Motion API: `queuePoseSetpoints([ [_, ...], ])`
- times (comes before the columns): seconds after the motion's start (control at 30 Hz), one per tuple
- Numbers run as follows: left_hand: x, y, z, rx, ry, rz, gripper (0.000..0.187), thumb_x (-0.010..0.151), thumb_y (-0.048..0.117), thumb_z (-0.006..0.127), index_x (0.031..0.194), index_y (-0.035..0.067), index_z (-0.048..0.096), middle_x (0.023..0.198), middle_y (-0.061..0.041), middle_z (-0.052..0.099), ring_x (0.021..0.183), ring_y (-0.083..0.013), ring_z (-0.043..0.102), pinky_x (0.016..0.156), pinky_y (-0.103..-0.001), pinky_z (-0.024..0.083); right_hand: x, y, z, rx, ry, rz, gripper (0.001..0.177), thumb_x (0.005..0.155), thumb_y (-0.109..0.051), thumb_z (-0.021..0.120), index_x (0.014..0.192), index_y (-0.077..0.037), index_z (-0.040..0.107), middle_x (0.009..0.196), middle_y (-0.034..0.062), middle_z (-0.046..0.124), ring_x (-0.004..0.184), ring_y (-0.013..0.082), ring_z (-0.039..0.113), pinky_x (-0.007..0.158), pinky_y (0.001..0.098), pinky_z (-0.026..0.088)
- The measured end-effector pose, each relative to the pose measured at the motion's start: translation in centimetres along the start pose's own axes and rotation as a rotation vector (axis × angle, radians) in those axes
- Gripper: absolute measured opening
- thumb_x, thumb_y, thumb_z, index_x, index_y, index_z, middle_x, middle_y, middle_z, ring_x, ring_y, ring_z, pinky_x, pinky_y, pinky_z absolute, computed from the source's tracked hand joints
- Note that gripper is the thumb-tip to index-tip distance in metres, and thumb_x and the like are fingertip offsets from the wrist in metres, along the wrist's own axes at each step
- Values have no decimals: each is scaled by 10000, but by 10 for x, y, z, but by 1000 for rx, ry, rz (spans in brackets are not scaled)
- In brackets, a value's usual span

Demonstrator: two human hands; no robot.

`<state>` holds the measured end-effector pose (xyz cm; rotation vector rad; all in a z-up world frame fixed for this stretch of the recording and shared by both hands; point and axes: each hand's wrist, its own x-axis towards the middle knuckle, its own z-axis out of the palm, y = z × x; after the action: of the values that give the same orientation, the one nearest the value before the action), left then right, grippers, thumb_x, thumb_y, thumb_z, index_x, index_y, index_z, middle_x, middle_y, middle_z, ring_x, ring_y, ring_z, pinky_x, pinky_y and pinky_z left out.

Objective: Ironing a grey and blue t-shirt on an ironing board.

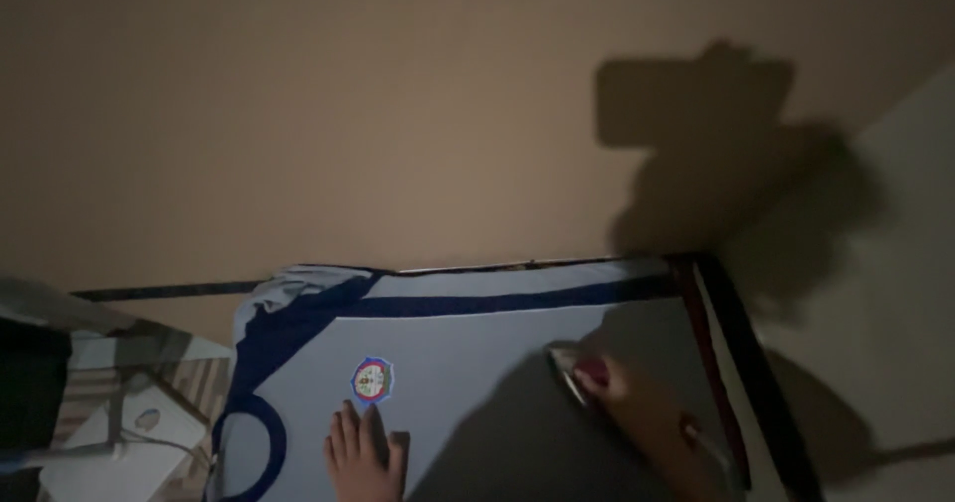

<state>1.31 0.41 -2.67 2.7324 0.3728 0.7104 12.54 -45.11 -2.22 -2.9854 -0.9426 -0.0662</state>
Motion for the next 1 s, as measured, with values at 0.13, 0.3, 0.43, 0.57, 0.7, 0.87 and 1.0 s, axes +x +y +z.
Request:
queuePoseSetpoints([
  [0.13, 5, 1, -5, 54, -80, 18, 658, 827, 421, 604, 1414, 130, 539, 1570, -250, 414, 1463, -450, 378, 1169, -616, 279, 92, -17, -89, 610, -579, 1075, 487, 984, -551, 581, 1282, -166, 582, 1002, 98, 713, 843, 231, 756, 787, 390, 603],
  [0.3, 12, 16, -25, 7, -129, -13, 652, 883, 417, 579, 1459, 119, 518, 1586, -263, 364, 1488, -457, 305, 1192, -619, 216, 118, 2, -83, 192, -337, 733, 479, 961, -558, 622, 1174, -130, 648, 997, 117, 719, 836, 221, 728, 728, 358, 605],
  [0.43, 8, 22, -30, -45, -78, -13, 624, 908, 428, 564, 1461, 146, 505, 1614, -225, 352, 1519, -422, 289, 1227, -595, 204, 113, 13, -68, 244, -67, 565, 423, 919, -521, 669, 1032, -115, 710, 954, 106, 739, 810, 208, 719, 736, 362, 590],
  [0.57, 11, 20, -31, -6, -158, -31, 646, 904, 394, 561, 1480, 113, 483, 1624, -232, 339, 1522, -424, 266, 1219, -592, 175, 113, -9, -135, 237, -249, 595, 410, 991, -515, 616, 1129, -136, 690, 984, 101, 755, 852, 210, 736, 817, 365, 602],
  [0.7, 7, 18, -33, -24, -131, 14, 651, 910, 397, 551, 1485, 100, 480, 1622, -230, 345, 1516, -427, 274, 1221, -583, 175, 111, -15, -139, 428, -312, 638, 388, 967, -467, 617, 1164, -139, 686, 1032, 97, 751, 901, 202, 735, 841, 387, 583],
  [0.87, 7, 26, -41, -26, -112, 13, 628, 941, 405, 534, 1483, 91, 479, 1620, -233, 355, 1513, -420, 300, 1235, -574, 195, 113, -50, -185, 325, -632, 624, 516, 998, -578, 562, 1301, -163, 593, 1074, 124, 721, 914, 226, 719, 834, 395, 586],
  [1.0, 4, 20, -35, -3, -114, 27, 625, 940, 403, 519, 1482, 93, 482, 1622, -240, 356, 1514, -431, 294, 1223, -583, 189, 96, -70, -204, 371, -701, 400, 507, 991, -574, 559, 1287, -166, 613, 1057, 97, 733, 887, 210, 715, 812, 371, 578],
])
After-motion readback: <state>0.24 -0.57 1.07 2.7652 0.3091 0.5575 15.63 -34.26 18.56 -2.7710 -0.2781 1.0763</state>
